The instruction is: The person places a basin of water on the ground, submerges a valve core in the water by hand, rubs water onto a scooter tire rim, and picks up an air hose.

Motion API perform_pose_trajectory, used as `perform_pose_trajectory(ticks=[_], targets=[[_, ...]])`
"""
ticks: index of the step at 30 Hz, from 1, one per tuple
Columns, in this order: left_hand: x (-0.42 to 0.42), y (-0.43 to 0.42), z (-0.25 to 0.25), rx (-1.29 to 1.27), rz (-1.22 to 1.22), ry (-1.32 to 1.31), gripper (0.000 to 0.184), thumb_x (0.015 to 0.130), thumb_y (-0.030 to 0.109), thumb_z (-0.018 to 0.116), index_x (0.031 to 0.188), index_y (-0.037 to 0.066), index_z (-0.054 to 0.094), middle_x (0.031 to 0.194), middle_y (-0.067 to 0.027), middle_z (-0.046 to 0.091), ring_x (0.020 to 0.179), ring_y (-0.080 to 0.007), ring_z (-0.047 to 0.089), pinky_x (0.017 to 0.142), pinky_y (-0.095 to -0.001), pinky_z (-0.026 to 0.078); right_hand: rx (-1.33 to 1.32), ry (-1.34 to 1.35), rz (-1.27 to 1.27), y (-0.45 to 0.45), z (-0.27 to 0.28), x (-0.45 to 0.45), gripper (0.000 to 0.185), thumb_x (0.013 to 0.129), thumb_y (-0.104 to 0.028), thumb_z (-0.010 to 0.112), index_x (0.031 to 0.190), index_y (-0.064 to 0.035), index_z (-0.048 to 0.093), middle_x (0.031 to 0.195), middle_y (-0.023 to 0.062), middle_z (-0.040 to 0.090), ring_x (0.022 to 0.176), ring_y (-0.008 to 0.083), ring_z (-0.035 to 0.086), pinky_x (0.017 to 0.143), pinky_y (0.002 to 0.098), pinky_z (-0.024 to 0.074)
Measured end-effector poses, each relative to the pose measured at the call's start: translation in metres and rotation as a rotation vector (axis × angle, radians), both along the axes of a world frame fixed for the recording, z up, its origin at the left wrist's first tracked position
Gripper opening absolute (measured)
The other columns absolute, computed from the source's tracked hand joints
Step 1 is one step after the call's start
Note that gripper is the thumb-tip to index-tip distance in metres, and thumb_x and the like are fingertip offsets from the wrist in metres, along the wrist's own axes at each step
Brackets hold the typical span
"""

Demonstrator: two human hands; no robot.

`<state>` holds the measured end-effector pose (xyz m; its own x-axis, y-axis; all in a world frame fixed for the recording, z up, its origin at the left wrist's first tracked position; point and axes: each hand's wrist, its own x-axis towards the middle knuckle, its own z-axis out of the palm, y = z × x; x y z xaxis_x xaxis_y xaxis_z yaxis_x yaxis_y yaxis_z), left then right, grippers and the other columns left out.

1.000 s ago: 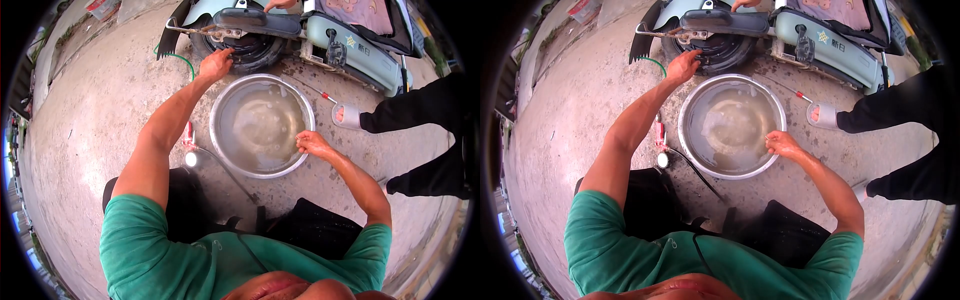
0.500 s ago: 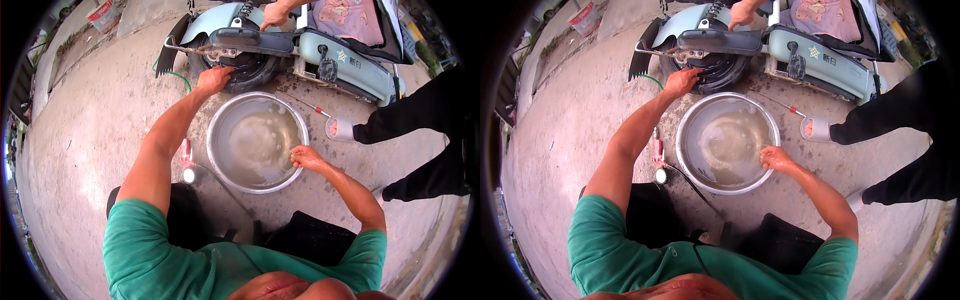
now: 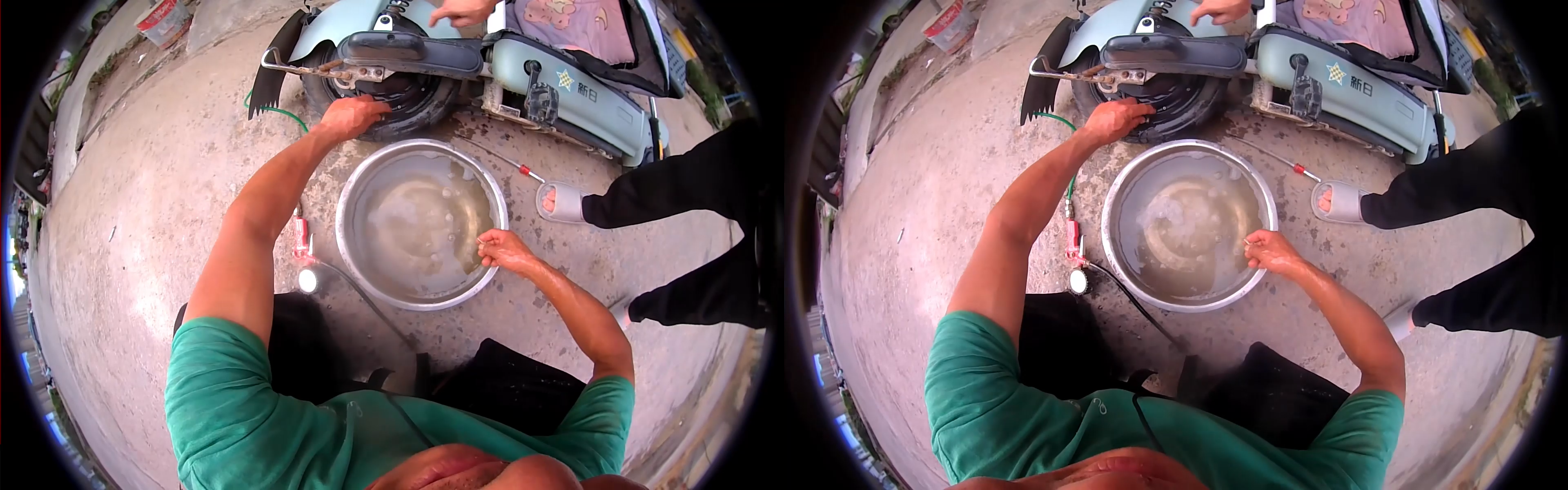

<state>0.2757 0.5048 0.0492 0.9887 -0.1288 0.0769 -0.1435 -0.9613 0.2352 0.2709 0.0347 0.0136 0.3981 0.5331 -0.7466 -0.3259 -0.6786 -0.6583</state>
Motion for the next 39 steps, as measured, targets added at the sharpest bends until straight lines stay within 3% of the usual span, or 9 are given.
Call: perform_pose_trajectory(ticks=[8, 20, 29, 39], targets=[[0.01, -0.002, 0.009, 0.052, -0.051, 0.076, 0.027, 0.096, 0.031, 0.057, 0.119, 0.019, 0.064, 0.102, -0.0115, 0.068, 0.095, -0.0331, 0.066, 0.081, -0.045, 0.053, 0.038, 0.025, -0.029, -0.002, -0.004, 0.002, 0.031, 0.093, -0.015, 0.064, 0.119, 0.0009, 0.057, 0.091, 0.0056, 0.067, 0.068, 0.0105, 0.064, 0.062, 0.0256, 0.0502], [0.012, -0.029, -0.012, 0.051, 0.091, -0.066, 0.021, 0.094, 0.03, 0.056, 0.103, 0.012, 0.06, 0.098, -0.0144, 0.067, 0.087, -0.0362, 0.068, 0.074, -0.0495, 0.055, 0.067, 0.038, -0.062, -0.001, 0.001, -0.001, 0.027, 0.092, -0.011, 0.063, 0.116, 0.0017, 0.058, 0.089, 0.0053, 0.066, 0.068, 0.0117, 0.064, 0.063, 0.0263, 0.0518], [0.012, -0.046, -0.028, -0.01, 0.237, -0.224, 0.021, 0.091, 0.028, 0.058, 0.099, 0.009, 0.056, 0.095, -0.0166, 0.067, 0.081, -0.0412, 0.066, 0.07, -0.0541, 0.053, 0.065, 0.021, -0.052, -0.004, -0.002, -0.002, 0.028, 0.09, -0.012, 0.064, 0.115, 0.0014, 0.06, 0.09, 0.0051, 0.067, 0.07, 0.0121, 0.065, 0.064, 0.0267, 0.0522], [0.018, -0.057, -0.032, -0.023, 0.367, -0.208, 0.022, 0.092, 0.029, 0.056, 0.098, 0.007, 0.052, 0.089, -0.0198, 0.068, 0.078, -0.0433, 0.067, 0.07, -0.0566, 0.052, 0.07, 0.026, -0.043, -0.002, 0.0, -0.002, 0.029, 0.09, -0.011, 0.063, 0.116, 0.0016, 0.06, 0.089, 0.0046, 0.067, 0.069, 0.011, 0.064, 0.063, 0.0263, 0.0511]])
